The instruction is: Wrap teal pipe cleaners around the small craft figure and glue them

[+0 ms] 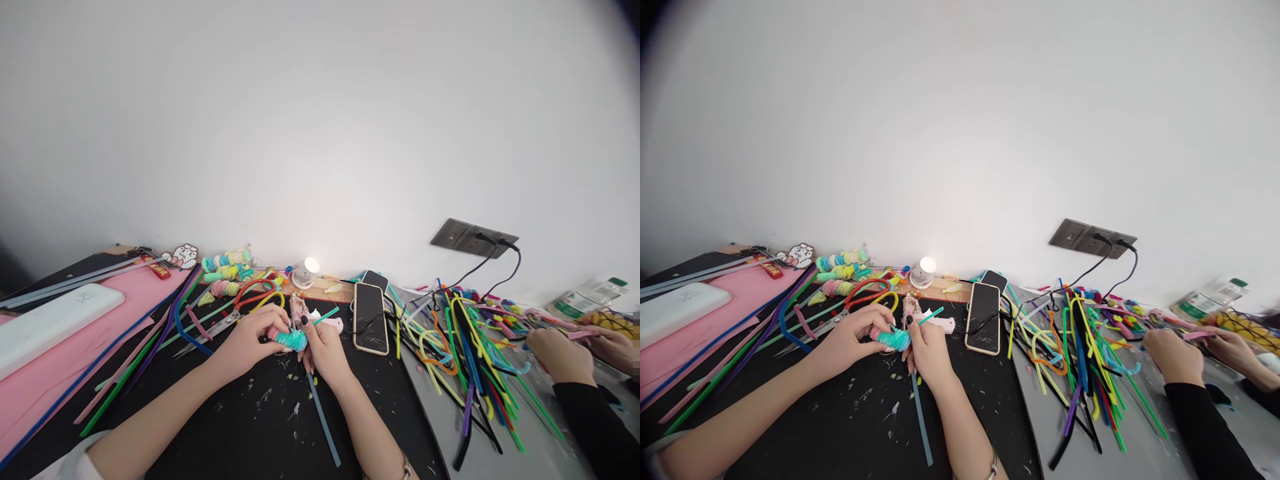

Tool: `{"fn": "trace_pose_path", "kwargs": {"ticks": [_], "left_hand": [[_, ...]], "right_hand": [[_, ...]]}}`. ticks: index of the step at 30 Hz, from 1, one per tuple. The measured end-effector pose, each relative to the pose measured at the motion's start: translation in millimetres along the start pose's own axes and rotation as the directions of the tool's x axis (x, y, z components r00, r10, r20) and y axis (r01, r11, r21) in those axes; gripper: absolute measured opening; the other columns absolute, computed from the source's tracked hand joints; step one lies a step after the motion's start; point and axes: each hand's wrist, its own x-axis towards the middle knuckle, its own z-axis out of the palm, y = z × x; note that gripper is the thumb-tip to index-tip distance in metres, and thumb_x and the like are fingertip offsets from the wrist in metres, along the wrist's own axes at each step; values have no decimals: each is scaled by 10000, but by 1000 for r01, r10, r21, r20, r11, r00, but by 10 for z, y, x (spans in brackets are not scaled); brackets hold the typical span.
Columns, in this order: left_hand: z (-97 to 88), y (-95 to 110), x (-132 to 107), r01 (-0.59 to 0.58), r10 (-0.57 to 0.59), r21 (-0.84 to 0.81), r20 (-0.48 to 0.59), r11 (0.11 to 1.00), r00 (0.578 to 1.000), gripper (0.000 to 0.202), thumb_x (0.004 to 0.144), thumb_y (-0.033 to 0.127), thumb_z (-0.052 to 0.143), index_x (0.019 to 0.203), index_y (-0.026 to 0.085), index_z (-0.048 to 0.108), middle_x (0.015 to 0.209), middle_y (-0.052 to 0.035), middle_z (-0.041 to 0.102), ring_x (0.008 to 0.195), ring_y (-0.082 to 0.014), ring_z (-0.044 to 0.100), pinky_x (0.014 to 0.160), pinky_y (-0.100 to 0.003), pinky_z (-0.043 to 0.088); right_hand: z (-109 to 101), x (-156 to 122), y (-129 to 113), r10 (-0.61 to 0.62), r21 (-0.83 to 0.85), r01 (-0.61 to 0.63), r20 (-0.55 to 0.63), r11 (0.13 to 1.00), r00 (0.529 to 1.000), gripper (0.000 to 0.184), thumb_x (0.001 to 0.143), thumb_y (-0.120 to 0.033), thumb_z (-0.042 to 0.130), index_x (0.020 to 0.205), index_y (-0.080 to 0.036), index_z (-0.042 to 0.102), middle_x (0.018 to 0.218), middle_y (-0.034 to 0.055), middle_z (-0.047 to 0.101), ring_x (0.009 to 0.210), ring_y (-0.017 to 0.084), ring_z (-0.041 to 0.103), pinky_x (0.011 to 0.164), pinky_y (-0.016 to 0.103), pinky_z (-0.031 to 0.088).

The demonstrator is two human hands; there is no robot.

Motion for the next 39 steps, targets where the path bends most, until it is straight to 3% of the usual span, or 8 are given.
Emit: {"fn": "trace_pose_path", "kwargs": {"ticks": [5,10,12,20,25,30,33,39], "left_hand": [[-6,4,10,43,-41,92,-16,995,999,207,721,217,706,926,231,677,957,-21,666,905,-224,625,779,-317,512],[-5,26,11,79,-80,78,16,994,997,174,721,239,721,882,232,659,973,-17,645,898,-216,603,677,-265,511],[0,29,10,94,-96,48,27,994,995,176,717,230,721,878,231,650,989,-21,632,911,-215,594,644,-249,503],[74,-62,-10,198,-182,-235,88,952,979,369,665,262,825,946,226,588,943,7,595,855,-188,607,791,-333,562],[80,-73,3,184,-170,-225,81,957,982,257,835,440,702,898,213,601,834,18,540,795,-173,547,731,-311,500],[82,-56,6,191,-173,-195,107,962,979,202,861,372,673,961,216,593,848,39,508,758,-147,518,701,-274,460],[88,-47,0,192,-175,-201,101,960,979,202,860,343,673,997,222,587,899,27,536,781,-151,543,712,-275,475],[124,-34,-8,193,-181,-210,77,958,981,231,827,372,705,939,215,579,811,38,522,738,-156,571,695,-293,523]], "right_hand": [[4,1,5,-43,-60,41,-21,997,999,765,939,-845,284,496,-253,479,356,-11,451,288,118,424,338,241,274],[9,2,30,-111,-89,106,-54,990,992,714,970,-801,281,546,-254,455,362,-25,452,292,117,430,367,238,288],[3,1,30,-124,-112,117,-61,987,990,698,985,-776,286,546,-256,442,362,-24,451,297,118,432,375,238,294],[-19,-25,-29,-129,-150,117,-74,982,989,570,1049,-585,346,585,-263,422,379,-38,446,325,127,427,439,253,333],[-38,-25,-11,-148,-231,122,-98,965,984,518,1061,-511,352,613,-264,433,415,-22,462,420,156,485,476,263,341],[-53,-16,4,-201,-277,162,-119,947,972,464,1055,-462,359,640,-266,425,437,-24,466,439,158,482,490,271,329],[-36,-20,0,-178,-246,140,-140,959,974,425,1053,-419,356,664,-263,423,447,-27,484,424,151,476,478,268,311],[11,-22,48,-132,-236,82,-206,968,970,442,1066,-432,365,667,-254,431,451,-27,492,413,145,488,476,265,313]]}}
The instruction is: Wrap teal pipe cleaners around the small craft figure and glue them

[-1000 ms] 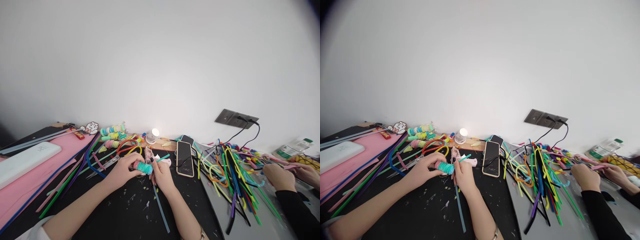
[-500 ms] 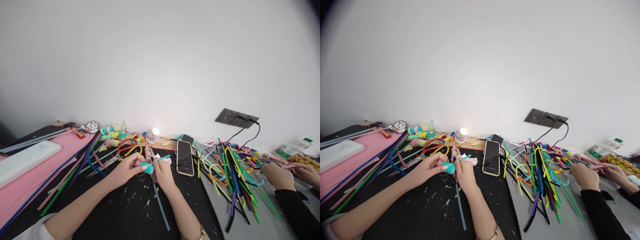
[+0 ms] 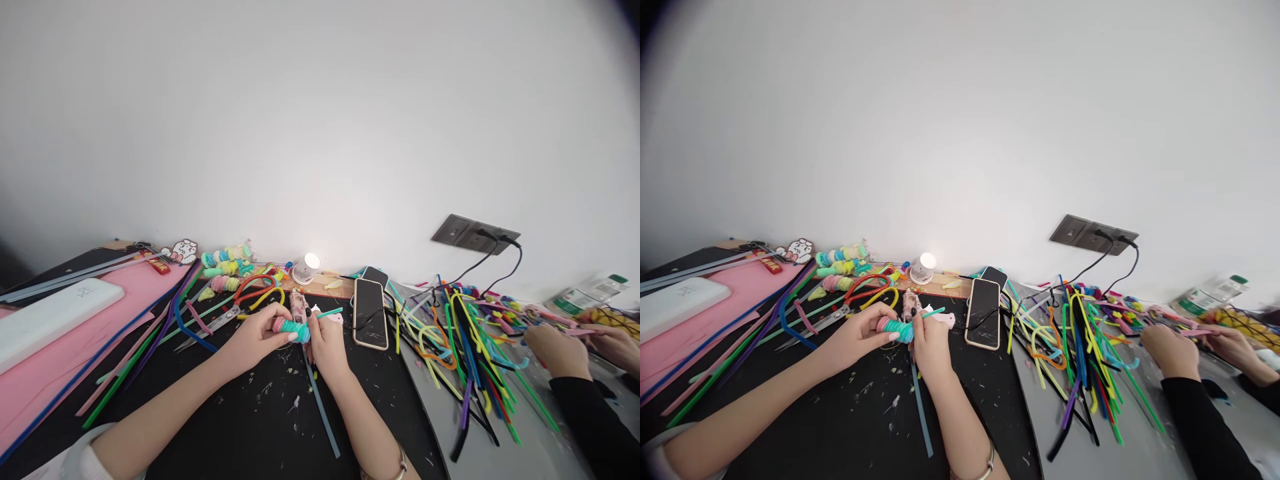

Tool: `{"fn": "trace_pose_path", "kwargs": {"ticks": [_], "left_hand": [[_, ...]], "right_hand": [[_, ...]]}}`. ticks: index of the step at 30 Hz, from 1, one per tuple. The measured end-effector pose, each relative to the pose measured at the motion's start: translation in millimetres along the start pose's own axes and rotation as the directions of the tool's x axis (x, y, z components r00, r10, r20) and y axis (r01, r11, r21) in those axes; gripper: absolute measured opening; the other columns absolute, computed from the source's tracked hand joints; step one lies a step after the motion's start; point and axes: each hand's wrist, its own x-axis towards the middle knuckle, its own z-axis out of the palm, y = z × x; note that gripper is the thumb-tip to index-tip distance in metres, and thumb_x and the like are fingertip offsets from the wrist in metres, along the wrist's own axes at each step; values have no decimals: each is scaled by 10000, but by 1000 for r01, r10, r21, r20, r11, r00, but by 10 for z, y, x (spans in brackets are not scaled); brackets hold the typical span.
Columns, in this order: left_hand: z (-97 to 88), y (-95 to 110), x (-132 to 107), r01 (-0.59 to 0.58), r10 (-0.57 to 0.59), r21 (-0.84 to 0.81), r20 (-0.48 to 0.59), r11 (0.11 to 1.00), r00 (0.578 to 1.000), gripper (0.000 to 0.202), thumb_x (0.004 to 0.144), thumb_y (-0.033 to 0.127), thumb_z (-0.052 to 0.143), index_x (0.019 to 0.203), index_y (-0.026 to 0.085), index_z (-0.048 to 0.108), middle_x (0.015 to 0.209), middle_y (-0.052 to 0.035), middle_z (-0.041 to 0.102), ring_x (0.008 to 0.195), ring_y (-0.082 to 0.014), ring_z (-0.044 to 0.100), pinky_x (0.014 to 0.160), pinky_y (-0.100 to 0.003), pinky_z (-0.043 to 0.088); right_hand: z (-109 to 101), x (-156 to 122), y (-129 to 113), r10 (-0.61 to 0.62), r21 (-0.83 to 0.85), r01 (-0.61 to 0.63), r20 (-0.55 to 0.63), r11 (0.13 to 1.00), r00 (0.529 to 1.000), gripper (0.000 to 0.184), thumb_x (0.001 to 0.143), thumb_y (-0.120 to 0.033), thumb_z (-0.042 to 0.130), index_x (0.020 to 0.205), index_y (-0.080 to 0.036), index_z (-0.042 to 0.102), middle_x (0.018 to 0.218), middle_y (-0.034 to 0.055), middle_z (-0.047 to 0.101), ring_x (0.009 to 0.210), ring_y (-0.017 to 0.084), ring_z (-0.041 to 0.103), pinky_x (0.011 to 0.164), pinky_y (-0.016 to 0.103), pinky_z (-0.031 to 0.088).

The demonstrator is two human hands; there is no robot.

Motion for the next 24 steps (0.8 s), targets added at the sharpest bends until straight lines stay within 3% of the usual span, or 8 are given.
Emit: {"fn": "trace_pose_path", "kwargs": {"ticks": [5,13,24], "left_hand": [[29,60,-46,-70,73,115,-19,991,997,219,804,307,711,958,226,579,915,-1,590,824,-179,625,800,-353,595],[17,87,-68,-180,211,404,-33,897,977,132,827,280,649,905,235,552,853,-3,590,746,-177,573,692,-303,541],[24,69,-67,-230,268,446,-23,865,963,112,824,258,624,843,231,516,870,-12,628,700,-160,550,648,-291,479]], "right_hand": [[44,17,69,30,-45,-32,-51,998,998,471,1069,-455,369,649,-255,442,450,-6,496,432,161,496,472,281,299],[41,1,-1,7,-34,-7,-22,999,1000,461,1073,-438,375,676,-246,509,450,-25,470,425,157,479,487,281,305],[52,-6,7,-6,-79,3,-43,997,999,497,1070,-427,365,623,-253,495,438,-9,454,450,178,499,508,294,334]]}}
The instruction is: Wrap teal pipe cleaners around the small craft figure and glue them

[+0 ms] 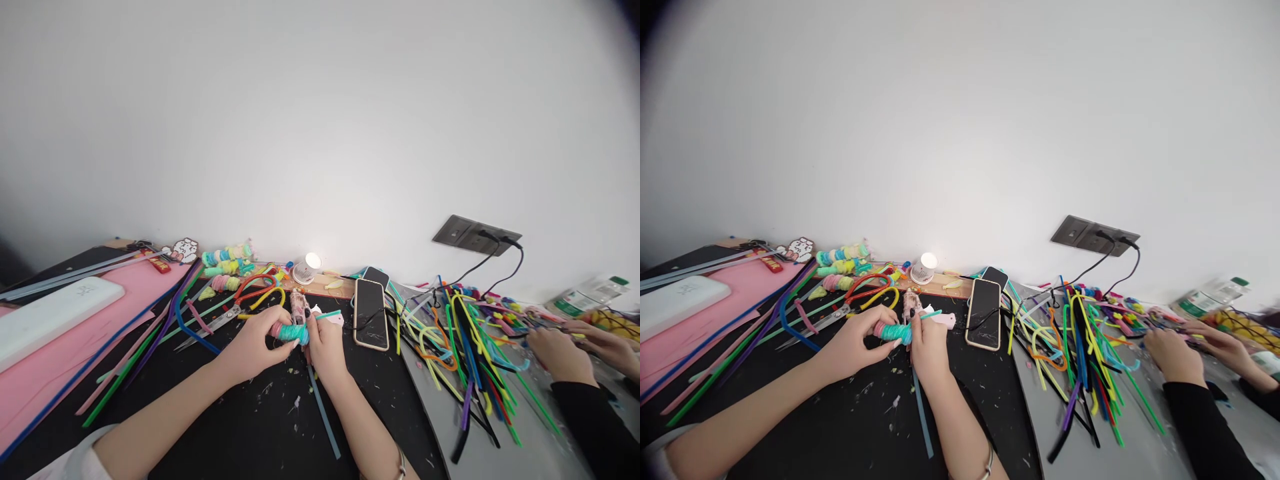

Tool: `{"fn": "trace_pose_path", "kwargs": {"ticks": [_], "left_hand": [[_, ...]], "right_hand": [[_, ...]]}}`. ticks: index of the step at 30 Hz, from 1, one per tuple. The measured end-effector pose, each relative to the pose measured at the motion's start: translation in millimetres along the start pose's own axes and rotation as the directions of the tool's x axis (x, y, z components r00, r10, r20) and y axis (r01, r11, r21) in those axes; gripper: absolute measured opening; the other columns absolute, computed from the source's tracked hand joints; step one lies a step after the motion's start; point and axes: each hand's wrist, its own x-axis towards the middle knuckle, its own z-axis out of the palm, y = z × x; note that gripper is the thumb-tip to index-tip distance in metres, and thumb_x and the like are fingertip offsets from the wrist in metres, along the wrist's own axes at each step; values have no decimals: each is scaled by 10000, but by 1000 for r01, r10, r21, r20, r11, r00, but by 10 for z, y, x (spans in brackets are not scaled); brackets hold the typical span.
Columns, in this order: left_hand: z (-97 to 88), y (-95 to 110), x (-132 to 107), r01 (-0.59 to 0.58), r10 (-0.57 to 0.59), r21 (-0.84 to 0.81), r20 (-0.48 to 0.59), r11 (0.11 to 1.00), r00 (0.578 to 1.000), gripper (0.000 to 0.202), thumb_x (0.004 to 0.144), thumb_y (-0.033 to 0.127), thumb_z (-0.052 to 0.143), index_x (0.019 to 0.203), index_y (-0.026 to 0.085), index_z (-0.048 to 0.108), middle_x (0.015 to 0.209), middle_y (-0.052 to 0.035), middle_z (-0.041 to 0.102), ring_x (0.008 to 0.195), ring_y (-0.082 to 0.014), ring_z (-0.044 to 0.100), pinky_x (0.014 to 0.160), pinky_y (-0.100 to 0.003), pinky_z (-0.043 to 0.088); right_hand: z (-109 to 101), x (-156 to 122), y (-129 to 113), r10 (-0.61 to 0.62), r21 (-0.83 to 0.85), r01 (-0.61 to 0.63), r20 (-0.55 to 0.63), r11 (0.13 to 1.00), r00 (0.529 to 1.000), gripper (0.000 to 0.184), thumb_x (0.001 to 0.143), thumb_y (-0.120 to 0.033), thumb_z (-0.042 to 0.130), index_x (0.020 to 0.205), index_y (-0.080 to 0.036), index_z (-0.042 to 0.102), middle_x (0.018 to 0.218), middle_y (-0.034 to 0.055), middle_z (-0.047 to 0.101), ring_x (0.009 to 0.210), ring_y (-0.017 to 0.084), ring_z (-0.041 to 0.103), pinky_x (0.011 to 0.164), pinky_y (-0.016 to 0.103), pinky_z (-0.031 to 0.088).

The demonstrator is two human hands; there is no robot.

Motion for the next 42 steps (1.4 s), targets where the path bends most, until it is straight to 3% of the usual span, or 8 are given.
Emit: {"fn": "trace_pose_path", "kwargs": {"ticks": [14,22,29,35,40,42], "left_hand": [[26,-6,-7,-9,9,43,-3,999,1000,124,820,271,622,865,232,513,865,-2,613,714,-166,561,675,-304,497],[24,2,1,-29,30,68,-22,997,999,125,788,244,621,845,231,511,876,-17,641,709,-169,573,664,-305,499],[49,-21,8,-14,15,65,-17,998,1000,109,794,249,600,856,230,512,894,-22,650,737,-175,600,681,-302,510],[49,-54,-20,81,-81,22,27,996,996,180,880,344,609,1001,243,522,1012,-41,672,890,-224,663,785,-339,545],[17,-37,-14,166,-161,-27,137,986,977,371,946,424,584,1268,250,523,1120,-63,733,1036,-271,689,902,-378,529],[13,-38,3,163,-161,-1,170,987,972,337,961,438,557,1238,249,586,1133,-64,735,1024,-272,683,903,-374,515]], "right_hand": [[21,9,-10,-69,-47,68,-31,997,997,456,1067,-337,404,620,-253,433,460,-33,440,447,157,475,545,288,317],[29,-9,-35,-64,-35,64,-18,997,998,430,1056,-334,344,634,-271,392,434,-35,404,419,166,469,514,291,322],[50,-1,-42,-145,-59,140,-99,988,984,412,1026,-304,358,615,-275,350,425,-47,383,405,163,466,510,286,321],[46,18,-9,-169,-77,160,-133,984,976,402,1020,-303,353,620,-269,366,423,-50,392,388,150,451,490,279,296],[14,35,-14,-203,-80,193,-140,978,969,382,1021,-309,362,644,-262,402,451,-43,425,418,153,466,492,279,285],[5,36,-18,-214,-65,207,-121,976,969,377,1028,-311,361,659,-259,418,449,-48,424,417,152,464,497,277,291]]}}
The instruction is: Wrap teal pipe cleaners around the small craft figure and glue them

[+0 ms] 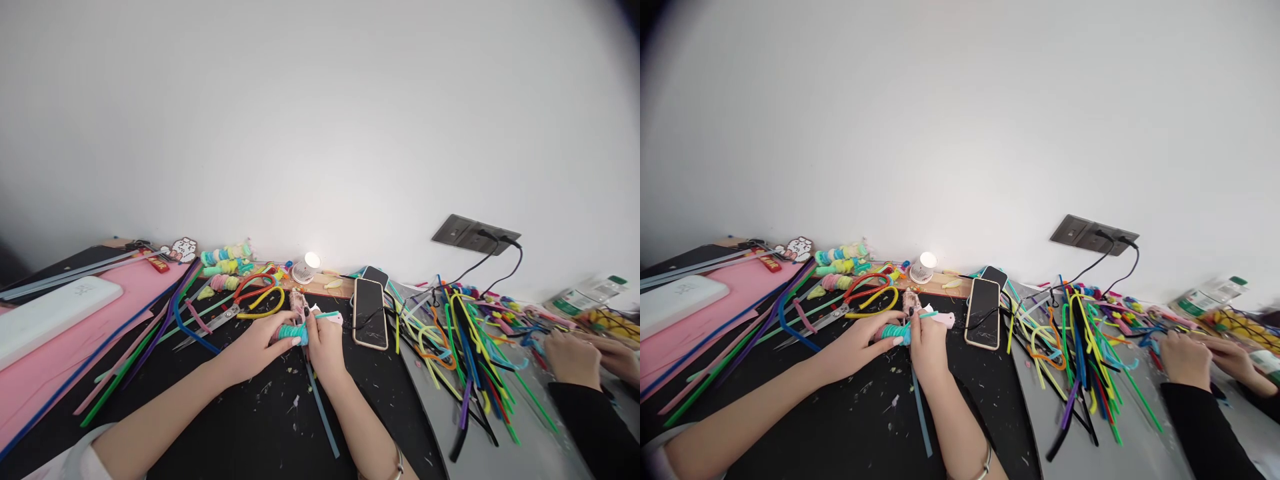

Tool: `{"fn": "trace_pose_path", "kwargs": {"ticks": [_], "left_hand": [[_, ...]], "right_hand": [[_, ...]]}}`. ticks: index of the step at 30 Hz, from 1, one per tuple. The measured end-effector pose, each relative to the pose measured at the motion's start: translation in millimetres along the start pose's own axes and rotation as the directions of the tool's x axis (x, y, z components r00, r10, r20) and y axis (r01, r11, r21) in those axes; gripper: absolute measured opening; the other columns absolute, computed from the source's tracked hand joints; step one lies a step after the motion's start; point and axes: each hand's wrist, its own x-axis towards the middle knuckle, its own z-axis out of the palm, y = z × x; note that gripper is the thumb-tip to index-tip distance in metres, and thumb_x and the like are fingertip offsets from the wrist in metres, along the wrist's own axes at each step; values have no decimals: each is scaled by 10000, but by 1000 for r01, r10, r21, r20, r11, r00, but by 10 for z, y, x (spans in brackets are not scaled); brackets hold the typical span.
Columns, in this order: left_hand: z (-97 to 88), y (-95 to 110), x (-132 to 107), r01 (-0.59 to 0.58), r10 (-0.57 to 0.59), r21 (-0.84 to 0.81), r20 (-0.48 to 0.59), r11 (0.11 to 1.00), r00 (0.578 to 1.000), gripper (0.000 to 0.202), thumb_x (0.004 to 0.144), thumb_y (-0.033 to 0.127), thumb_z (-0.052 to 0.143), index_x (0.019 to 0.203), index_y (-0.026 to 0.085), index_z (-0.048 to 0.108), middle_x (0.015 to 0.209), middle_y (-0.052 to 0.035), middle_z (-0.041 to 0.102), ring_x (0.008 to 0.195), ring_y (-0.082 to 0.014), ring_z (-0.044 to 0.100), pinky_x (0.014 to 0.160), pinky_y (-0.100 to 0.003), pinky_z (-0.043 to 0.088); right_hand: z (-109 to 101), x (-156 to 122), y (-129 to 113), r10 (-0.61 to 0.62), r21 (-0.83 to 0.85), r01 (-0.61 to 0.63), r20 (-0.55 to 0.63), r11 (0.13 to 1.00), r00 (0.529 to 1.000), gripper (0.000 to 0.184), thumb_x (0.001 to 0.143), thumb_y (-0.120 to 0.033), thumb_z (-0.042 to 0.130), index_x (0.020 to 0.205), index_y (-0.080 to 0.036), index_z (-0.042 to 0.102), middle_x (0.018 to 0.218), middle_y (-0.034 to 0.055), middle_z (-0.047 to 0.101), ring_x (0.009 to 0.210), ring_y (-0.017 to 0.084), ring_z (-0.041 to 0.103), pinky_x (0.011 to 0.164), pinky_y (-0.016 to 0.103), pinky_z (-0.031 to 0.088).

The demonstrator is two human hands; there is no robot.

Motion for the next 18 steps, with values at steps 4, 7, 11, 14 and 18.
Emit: {"fn": "trace_pose_path", "kwargs": {"ticks": [4,7,11,14,18], "left_hand": [[-10,-19,27,-20,15,71,65,997,998,279,975,458,504,927,215,631,876,-21,651,792,-218,603,741,-320,467],[-17,-35,21,5,-11,77,76,997,997,261,956,463,528,879,218,576,808,7,578,745,-204,543,690,-305,418],[-18,-31,-5,56,-61,66,87,996,994,224,938,450,555,899,232,527,844,5,587,757,-209,525,695,-313,399],[-19,-12,-15,78,-84,71,86,994,993,216,923,440,568,894,242,489,843,6,582,765,-216,527,699,-319,394],[-28,10,-16,83,-90,81,75,993,993,211,906,409,582,869,250,449,838,10,576,769,-220,537,694,-316,384]], "right_hand": [[-3,-8,8,-3,27,2,20,1000,1000,383,1031,-321,378,655,-260,410,439,-55,418,401,147,452,497,274,299],[-5,-22,12,5,48,-6,29,999,1000,399,1040,-334,393,652,-255,445,448,-46,444,411,150,469,498,271,313],[-17,-34,1,14,69,-16,38,998,999,416,1049,-351,420,658,-248,513,471,-28,492,444,162,508,505,267,337],[-29,-35,-12,13,95,-19,68,995,998,398,1050,-357,423,693,-244,559,479,-27,506,459,168,522,515,265,353],[-41,-29,-27,11,119,-24,108,993,994,370,1046,-364,429,748,-238,610,499,-24,531,488,175,547,539,263,384]]}}
